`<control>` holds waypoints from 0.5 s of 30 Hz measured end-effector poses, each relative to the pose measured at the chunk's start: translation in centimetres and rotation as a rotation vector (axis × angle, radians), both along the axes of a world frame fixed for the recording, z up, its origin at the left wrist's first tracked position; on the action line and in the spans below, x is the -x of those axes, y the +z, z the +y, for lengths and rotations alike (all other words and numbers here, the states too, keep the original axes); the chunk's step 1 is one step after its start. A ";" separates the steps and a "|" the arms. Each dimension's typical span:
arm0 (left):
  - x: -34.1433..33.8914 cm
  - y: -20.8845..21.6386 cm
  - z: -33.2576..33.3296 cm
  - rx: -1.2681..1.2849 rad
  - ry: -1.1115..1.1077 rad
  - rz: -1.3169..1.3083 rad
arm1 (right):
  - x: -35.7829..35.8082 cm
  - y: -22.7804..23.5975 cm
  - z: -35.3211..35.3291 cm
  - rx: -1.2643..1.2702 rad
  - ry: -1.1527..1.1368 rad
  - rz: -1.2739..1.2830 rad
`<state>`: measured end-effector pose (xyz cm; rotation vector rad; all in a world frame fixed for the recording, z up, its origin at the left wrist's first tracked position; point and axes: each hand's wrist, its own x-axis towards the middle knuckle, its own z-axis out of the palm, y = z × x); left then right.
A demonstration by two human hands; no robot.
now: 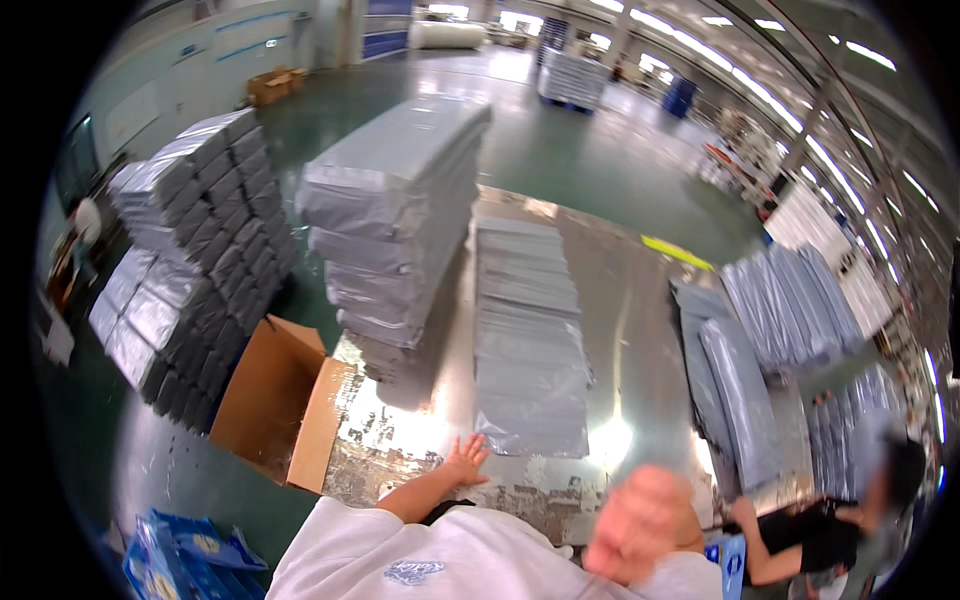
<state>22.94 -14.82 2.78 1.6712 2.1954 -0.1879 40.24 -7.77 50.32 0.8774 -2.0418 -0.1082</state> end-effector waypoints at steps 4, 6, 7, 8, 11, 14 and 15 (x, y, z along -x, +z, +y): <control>0.4 -0.8 -1.5 -0.072 0.029 0.001 | 6.3 -9.5 5.6 0.658 -0.144 0.086; 0.1 -1.1 -1.5 -0.129 0.020 0.004 | 7.2 -15.7 8.8 1.184 -0.325 -0.210; 0.1 -1.2 -1.6 -0.155 0.024 0.010 | 7.3 -19.7 10.6 1.325 -0.382 -0.283; -0.1 -1.2 -1.9 -0.238 0.024 0.015 | 6.8 -24.3 12.1 1.467 -0.438 -0.358; -0.3 -0.2 -2.6 -0.308 0.038 -0.003 | 4.2 -36.7 15.2 1.551 -0.654 -0.561; -0.2 0.1 -3.5 -0.351 0.020 0.061 | 2.7 -41.9 16.1 1.564 -0.758 -0.779; -0.3 0.0 -3.8 -0.357 0.014 0.070 | 2.8 -42.7 16.7 1.545 -0.771 -0.774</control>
